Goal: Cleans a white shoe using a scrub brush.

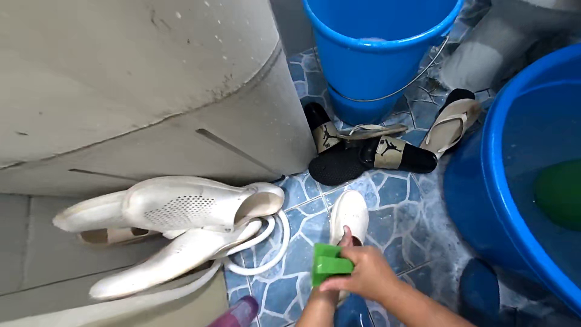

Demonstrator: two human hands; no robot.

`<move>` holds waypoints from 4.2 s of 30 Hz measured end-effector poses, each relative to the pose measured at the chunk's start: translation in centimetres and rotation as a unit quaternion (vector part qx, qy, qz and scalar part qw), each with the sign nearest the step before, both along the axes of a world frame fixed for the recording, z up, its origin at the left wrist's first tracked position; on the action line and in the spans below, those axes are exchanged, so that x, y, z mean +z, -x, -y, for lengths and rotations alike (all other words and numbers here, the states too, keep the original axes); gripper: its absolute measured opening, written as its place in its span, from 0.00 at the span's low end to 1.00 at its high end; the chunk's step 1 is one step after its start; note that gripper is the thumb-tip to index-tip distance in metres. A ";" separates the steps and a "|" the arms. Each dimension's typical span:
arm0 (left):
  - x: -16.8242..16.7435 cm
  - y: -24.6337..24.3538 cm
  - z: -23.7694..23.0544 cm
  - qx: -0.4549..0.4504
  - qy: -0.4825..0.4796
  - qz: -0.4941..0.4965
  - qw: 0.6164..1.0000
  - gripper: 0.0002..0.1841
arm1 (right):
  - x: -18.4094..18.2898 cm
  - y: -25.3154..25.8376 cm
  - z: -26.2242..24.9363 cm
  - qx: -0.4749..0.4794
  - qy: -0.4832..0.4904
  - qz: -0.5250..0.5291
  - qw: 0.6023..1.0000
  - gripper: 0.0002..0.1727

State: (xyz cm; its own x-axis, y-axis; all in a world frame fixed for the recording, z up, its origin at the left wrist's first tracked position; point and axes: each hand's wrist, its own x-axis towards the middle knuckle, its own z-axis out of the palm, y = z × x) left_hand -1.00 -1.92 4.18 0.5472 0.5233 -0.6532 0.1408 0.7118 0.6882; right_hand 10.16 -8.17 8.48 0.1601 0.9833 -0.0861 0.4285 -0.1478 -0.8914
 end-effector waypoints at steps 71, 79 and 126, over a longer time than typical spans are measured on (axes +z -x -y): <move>6.5 6.6 3.6 -0.112 -0.633 -0.367 0.672 0.09 | -0.7 -0.4 3.1 -0.067 -0.012 0.004 0.998 0.24; 6.4 6.4 3.9 -0.148 -0.512 -0.433 0.727 0.12 | -3.0 -3.6 4.1 0.063 0.213 -0.057 0.973 0.33; 3.7 10.6 1.5 -0.156 -0.574 -0.356 0.720 0.12 | -9.2 -8.0 5.4 -0.156 0.316 -0.102 0.930 0.28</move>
